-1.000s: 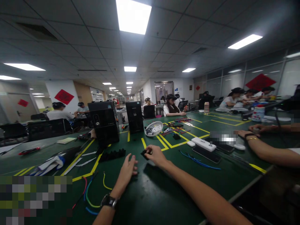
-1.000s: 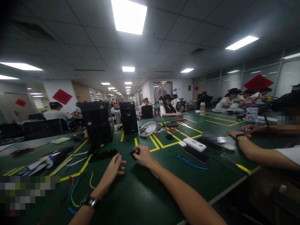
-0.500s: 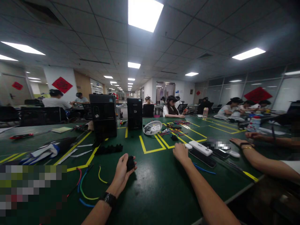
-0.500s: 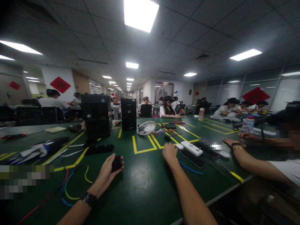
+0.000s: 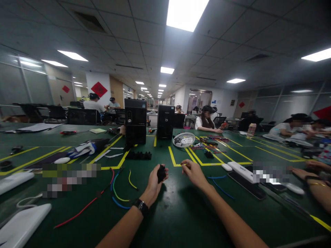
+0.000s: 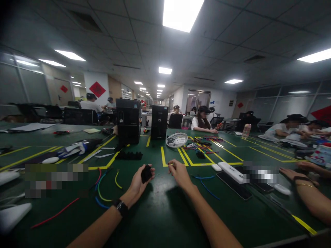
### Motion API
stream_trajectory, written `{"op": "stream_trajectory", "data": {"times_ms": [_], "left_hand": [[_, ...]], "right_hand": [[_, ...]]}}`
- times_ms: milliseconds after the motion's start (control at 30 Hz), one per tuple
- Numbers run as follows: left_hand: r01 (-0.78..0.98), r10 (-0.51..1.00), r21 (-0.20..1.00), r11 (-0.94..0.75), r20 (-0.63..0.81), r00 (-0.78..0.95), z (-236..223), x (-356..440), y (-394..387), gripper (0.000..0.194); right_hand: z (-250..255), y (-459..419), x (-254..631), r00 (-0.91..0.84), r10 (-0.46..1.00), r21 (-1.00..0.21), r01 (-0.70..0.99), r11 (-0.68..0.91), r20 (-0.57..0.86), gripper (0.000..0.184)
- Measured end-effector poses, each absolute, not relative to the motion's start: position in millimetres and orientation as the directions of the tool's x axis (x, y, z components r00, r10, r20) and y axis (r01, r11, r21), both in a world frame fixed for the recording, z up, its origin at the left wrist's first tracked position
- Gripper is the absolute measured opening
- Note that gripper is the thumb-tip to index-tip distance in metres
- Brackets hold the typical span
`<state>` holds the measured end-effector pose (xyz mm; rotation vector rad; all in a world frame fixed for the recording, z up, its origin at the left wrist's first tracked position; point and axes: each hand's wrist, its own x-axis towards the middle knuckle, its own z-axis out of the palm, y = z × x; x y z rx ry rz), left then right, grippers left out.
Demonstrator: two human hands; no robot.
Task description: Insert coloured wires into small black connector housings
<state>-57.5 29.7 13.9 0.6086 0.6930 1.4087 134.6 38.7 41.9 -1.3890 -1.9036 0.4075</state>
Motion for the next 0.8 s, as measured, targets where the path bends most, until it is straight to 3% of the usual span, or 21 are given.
{"op": "stream_trajectory", "data": {"times_ms": [100, 233, 400, 800], "left_hand": [[-0.648, 1.0, 0.762, 0.018, -0.018, 0.007, 10, -55, 32, 0.027], [-0.664, 0.999, 0.748, -0.029, 0.031, -0.009, 6, -51, 33, 0.03], [-0.676, 0.996, 0.737, -0.031, 0.078, 0.039, 6, -46, 30, 0.028], [-0.544, 0.974, 0.826, -0.146, 0.217, 0.068, 5, -47, 26, 0.025]], "right_hand": [[39, 26, 98, -0.28, 0.881, -0.792, 0.392, 0.468, 0.382, 0.019], [34, 20, 82, -0.266, 0.921, -0.917, 0.202, 0.343, 0.286, 0.022], [32, 23, 86, -0.215, 0.953, -0.953, 0.168, 0.251, 0.213, 0.027], [29, 22, 84, -0.199, 0.955, -0.956, 0.153, 0.252, 0.221, 0.022]]}}
